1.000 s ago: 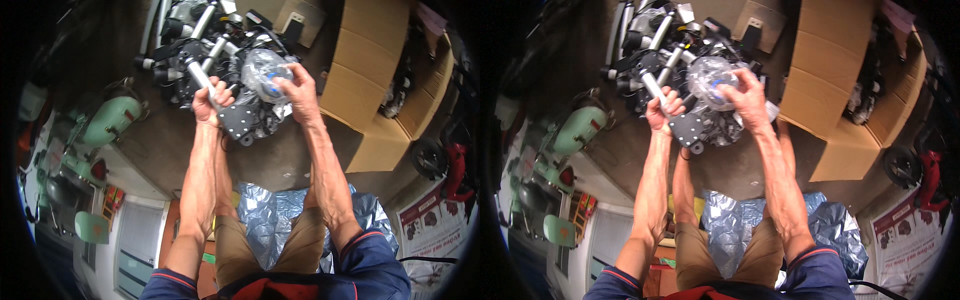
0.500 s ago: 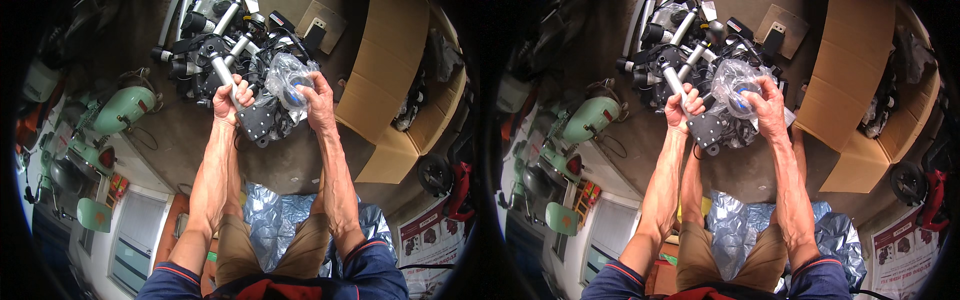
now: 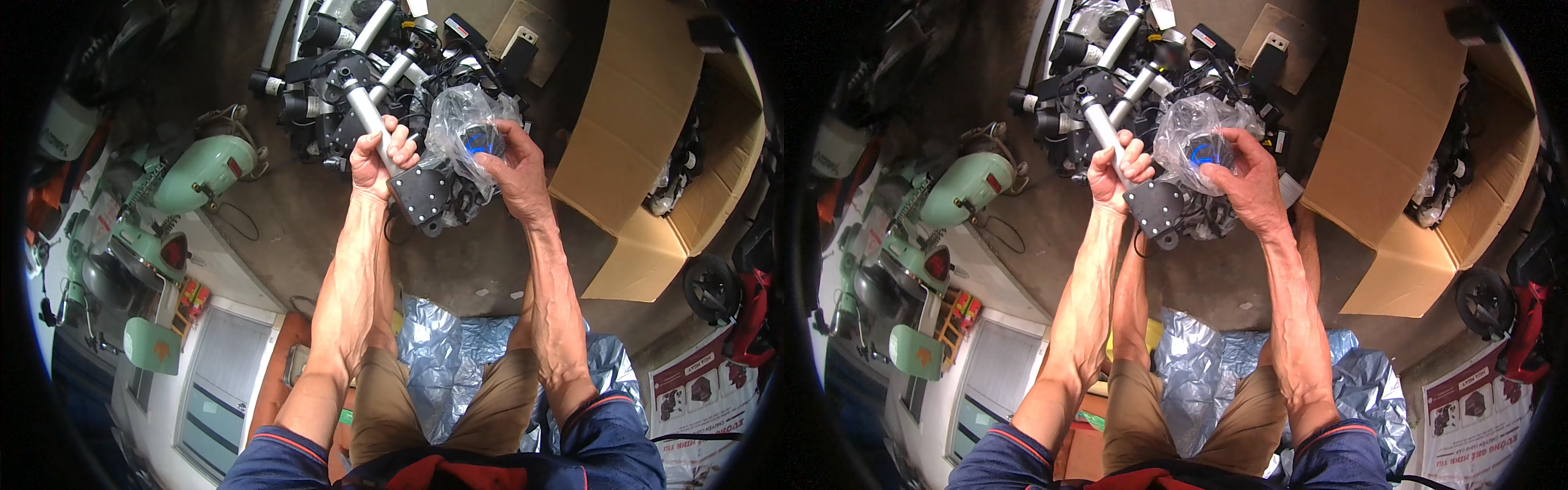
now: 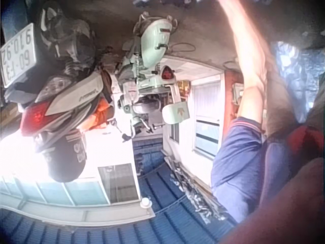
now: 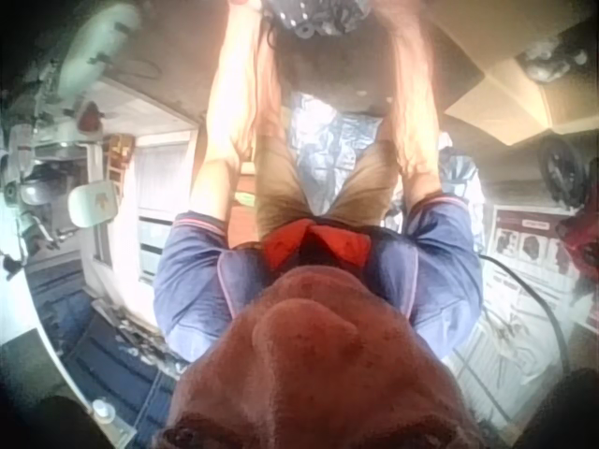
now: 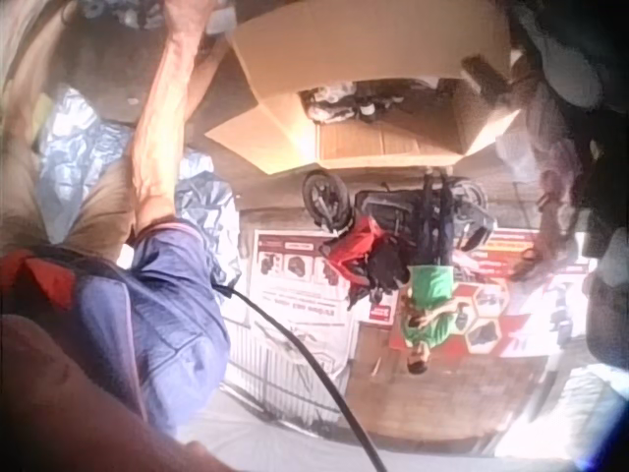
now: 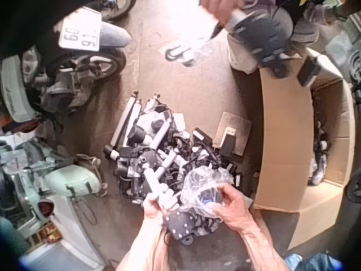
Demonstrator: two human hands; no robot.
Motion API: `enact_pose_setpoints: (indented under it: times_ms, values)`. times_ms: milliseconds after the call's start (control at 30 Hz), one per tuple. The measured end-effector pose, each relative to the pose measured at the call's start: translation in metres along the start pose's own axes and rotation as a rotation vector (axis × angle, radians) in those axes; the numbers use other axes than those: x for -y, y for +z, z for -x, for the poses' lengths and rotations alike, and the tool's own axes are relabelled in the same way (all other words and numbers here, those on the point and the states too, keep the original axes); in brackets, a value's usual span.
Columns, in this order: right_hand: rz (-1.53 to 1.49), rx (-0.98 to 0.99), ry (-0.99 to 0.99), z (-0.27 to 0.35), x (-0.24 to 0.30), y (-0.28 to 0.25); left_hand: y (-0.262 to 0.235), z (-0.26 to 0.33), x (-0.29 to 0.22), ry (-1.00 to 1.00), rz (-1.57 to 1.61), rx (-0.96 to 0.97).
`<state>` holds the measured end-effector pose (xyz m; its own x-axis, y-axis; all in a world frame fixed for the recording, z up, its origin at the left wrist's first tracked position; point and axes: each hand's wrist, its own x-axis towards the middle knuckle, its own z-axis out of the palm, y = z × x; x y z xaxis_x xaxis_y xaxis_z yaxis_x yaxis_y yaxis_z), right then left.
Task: The person sorts small electronic components and accessories from a cardboard box, unwrapping items from plastic and placing them into a pile on the floor. The person handles power adapters, cables, and cylindrical devices one at a time.
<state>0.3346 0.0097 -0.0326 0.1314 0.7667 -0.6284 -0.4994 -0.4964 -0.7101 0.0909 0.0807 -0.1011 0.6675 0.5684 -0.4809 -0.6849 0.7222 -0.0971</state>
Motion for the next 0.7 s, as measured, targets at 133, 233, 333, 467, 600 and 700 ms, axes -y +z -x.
enact_pose_setpoints:
  times_ms: [133, 233, 333, 467, 600, 700]
  values:
    - [0.027, 0.015, 0.038, 0.002, 0.000, 0.001, 0.000, 0.003, -0.001, 0.008, -0.015, 0.002]
    - [0.041, 0.032, 0.028, 0.005, 0.000, 0.003, -0.001, 0.004, -0.001, -0.004, -0.009, -0.024]
    - [0.083, 0.035, -0.036, 0.006, -0.008, 0.009, -0.002, 0.005, -0.003, -0.006, -0.031, -0.035]
    - [0.187, 0.106, -0.080, 0.009, -0.011, 0.028, -0.012, 0.019, -0.016, -0.005, -0.120, -0.090]
    - [0.425, 0.086, -0.306, 0.000, -0.027, 0.060, -0.012, 0.033, -0.032, 0.043, -0.269, -0.233]
    - [0.482, -0.125, -0.324, -0.020, -0.062, 0.075, 0.006, 0.027, -0.032, 0.051, -0.466, -0.604]
